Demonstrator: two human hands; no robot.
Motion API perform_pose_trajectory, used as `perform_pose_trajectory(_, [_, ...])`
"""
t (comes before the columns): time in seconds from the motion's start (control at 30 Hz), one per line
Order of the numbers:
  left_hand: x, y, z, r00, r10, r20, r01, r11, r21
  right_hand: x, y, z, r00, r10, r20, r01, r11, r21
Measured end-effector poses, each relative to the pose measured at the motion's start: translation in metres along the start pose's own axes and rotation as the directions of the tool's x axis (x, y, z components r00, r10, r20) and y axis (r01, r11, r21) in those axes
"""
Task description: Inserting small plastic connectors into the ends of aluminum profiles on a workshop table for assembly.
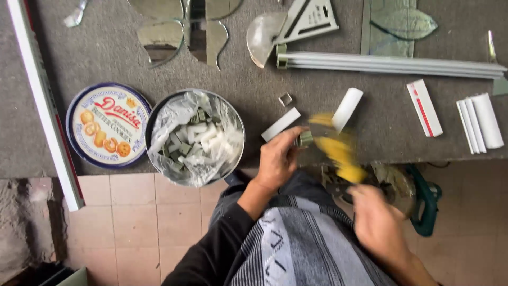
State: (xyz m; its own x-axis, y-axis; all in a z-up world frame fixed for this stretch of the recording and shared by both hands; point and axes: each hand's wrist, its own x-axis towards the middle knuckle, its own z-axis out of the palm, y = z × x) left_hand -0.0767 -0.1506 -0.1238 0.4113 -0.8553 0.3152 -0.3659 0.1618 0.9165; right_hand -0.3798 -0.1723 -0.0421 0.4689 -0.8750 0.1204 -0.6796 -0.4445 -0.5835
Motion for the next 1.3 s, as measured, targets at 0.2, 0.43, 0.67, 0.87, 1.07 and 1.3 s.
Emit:
perform_pose_trajectory(0.2, [-0.007,-0.009,0.004,1.0,-0.022,-0.01,0.022,0.999,0.036,0.01,-0.045,-0.013,0.96,0.278,0.038,-0.279,0.96,0.015])
perform_pose_trajectory(0.43, [0.003,-0.038,0.002,1.0,-0.027,0.0,0.027,0.993,0.117,0.027,-0.036,-0.012,0.958,0.183,0.221,-0.166,0.982,-0.092])
perform_pose_trajectory(0.67, [0.017,-0.024,0.008,0.985,0.03,0.172,-0.016,0.996,-0.082,0.043,-0.072,-0.04,0.938,0.281,0.2,-0.317,0.932,0.175])
perform_pose_trajectory(0.87, [0.027,-0.019,0.031,0.988,-0.059,0.141,0.077,0.989,-0.126,-0.018,-0.012,-0.001,0.962,0.168,-0.216,-0.118,0.967,0.228])
perform_pose_trajectory(1.07, [0.026,-0.023,0.041,0.973,-0.099,0.208,0.128,0.983,-0.13,0.0,-0.085,-0.018,0.921,0.377,-0.097,-0.294,0.837,0.462])
perform_pose_trajectory(1.3, [0.035,-0.022,0.041,0.984,0.017,0.178,0.033,0.962,-0.271,0.027,-0.034,-0.007,0.864,0.388,0.32,-0.317,0.914,-0.253])
